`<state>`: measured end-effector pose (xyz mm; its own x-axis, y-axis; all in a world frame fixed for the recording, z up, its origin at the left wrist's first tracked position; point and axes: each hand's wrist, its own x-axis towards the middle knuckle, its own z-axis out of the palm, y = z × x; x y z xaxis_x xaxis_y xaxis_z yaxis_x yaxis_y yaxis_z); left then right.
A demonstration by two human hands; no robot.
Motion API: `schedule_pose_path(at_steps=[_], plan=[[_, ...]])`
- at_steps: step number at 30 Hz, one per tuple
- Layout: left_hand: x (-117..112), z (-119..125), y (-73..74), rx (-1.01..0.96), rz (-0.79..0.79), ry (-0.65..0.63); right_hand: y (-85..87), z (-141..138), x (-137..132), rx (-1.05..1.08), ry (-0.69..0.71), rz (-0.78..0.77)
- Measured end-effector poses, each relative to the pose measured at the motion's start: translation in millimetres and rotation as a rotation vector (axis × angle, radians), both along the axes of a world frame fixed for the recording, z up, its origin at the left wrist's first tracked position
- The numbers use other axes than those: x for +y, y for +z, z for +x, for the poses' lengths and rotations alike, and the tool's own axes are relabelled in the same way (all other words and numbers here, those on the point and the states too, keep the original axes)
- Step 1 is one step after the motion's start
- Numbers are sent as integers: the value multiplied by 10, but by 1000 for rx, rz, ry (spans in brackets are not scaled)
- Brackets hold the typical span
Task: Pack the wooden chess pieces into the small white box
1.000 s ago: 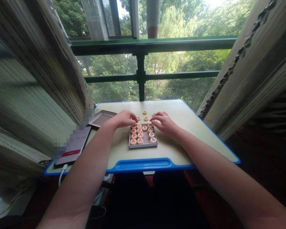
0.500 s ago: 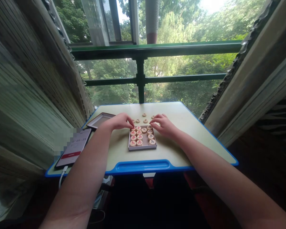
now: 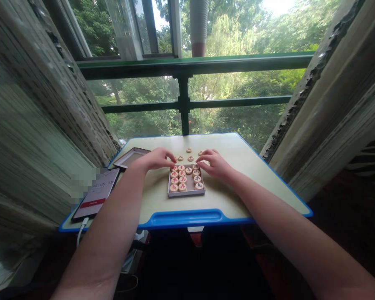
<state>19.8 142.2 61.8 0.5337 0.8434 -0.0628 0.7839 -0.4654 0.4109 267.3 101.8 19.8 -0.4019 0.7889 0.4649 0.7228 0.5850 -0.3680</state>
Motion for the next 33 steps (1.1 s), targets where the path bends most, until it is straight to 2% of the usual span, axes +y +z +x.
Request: schedule_pose_path(at_steps=[4,14,17,19,22,24,27,30,33], plan=[[19,2,-16,11,-36,-40,2,-2,1,6,9,5],[29,-7,-19,22,-53,-9,-20,-2,13,-3,19,19],[1,0,-4,5,-42,22,-48,19,63,-12,-39,17],[-4,14,-15,-27,-18,41,-77,55,119,-25,-142,1],[48,36,-97,-66,81,92,-130,131,213,-75,-321,-48],[118,42,-190,-85,193,161,-165,178,266,-117,-377,-85],[226,38,-340,-67,279,203,-209,215,314,-193,-307,-122],[288,35,-441,-68,234,171,-238,220,330,-230,-225,-129],[310,42,-486,-101,222,174,-246,217,332,-202,-221,-137]])
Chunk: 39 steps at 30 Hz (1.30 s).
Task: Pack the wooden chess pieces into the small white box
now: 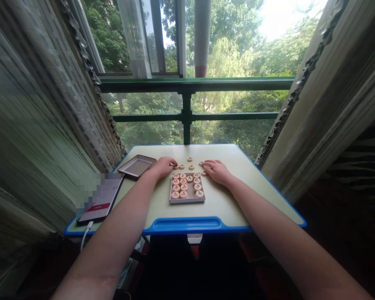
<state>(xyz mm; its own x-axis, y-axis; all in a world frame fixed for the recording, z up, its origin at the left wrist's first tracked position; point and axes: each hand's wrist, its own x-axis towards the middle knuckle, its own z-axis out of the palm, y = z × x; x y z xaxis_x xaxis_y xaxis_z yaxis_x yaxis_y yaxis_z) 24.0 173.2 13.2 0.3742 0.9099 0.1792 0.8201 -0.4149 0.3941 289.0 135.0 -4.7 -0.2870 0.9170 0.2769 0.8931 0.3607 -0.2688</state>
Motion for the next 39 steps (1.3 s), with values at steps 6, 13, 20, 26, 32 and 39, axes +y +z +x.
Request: schedule_pose_path(at_steps=[6,13,20,26,32,39], plan=[[29,24,-64,-74,37,53,24,-11,-38,13,-24,-23],[25,67,-119,-218,7,76,94,-37,-1,-17,-86,-66],[56,87,-130,-357,-63,0,355,-250,218,-82,152,-74],[121,95,-165,-352,-56,-15,298,-237,290,-5,300,-22],[103,121,-128,-309,-52,-59,220,-46,341,74,259,50],[23,89,-20,-306,-238,-221,203,-85,256,14,285,74]])
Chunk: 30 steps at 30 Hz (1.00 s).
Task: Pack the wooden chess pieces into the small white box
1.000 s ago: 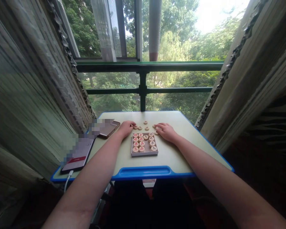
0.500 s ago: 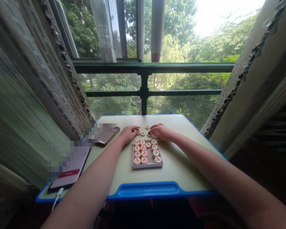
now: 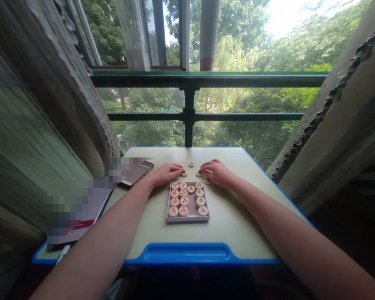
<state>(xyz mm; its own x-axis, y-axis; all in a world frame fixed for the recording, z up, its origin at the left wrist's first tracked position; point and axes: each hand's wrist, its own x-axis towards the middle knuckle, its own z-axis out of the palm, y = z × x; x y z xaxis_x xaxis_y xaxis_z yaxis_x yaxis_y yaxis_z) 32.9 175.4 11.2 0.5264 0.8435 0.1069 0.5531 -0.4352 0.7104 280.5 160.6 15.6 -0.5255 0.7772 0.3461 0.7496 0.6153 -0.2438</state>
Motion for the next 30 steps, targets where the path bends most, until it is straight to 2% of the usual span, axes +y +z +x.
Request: schedule_pose_path(at_steps=[8,13,16,23,30], plan=[[-8,-5,-52,-102,-18,20,12,-71,-77,-26,-11,30],[-31,-19,-35,-137,-2,186,2,-109,-102,6,-31,42],[-69,32,-10,-147,56,233,24,-111,-111,29,-46,59],[-157,164,22,-173,149,229,70,-139,-164,75,-48,86],[-268,222,162,-292,139,128,98,-192,-215,224,0,91]])
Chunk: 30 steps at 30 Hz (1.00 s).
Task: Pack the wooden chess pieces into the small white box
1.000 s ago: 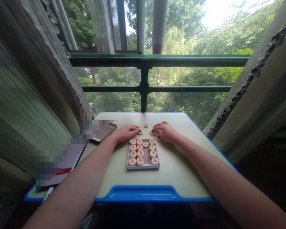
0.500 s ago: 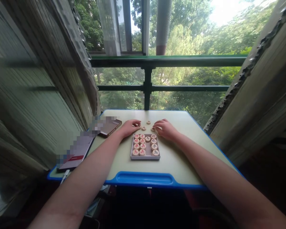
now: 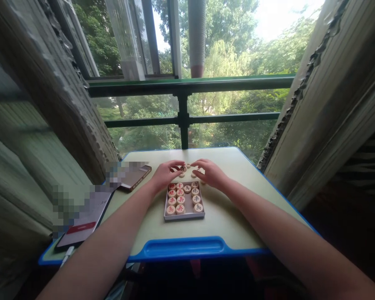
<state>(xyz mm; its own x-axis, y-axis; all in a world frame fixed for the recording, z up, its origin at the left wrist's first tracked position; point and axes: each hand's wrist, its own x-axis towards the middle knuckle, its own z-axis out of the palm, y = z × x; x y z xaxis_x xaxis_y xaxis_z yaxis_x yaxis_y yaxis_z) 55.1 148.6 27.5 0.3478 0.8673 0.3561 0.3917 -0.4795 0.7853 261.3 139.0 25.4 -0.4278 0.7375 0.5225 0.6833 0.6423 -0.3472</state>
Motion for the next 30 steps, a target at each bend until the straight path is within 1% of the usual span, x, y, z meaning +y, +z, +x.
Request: schedule_pose_path(at_steps=[3,6,10,15,22,26,30], plan=[[-51,26,48,-92,-31,-71,34,-50,-61,97,44,-14],[-95,52,72,-203,-98,-126,69,-115,-128,183,87,-20],[-130,77,91,-312,-164,-104,92,-169,-172,269,87,2],[-122,70,89,-312,-214,-47,79,-158,-158,276,51,-21],[-115,53,86,-313,-238,-67,79,-151,-153,247,52,-50],[-120,50,94,-328,-257,-79,96,-162,-165,334,62,-122],[-130,65,77,-328,-258,-103,126,-181,-179,518,129,-288]])
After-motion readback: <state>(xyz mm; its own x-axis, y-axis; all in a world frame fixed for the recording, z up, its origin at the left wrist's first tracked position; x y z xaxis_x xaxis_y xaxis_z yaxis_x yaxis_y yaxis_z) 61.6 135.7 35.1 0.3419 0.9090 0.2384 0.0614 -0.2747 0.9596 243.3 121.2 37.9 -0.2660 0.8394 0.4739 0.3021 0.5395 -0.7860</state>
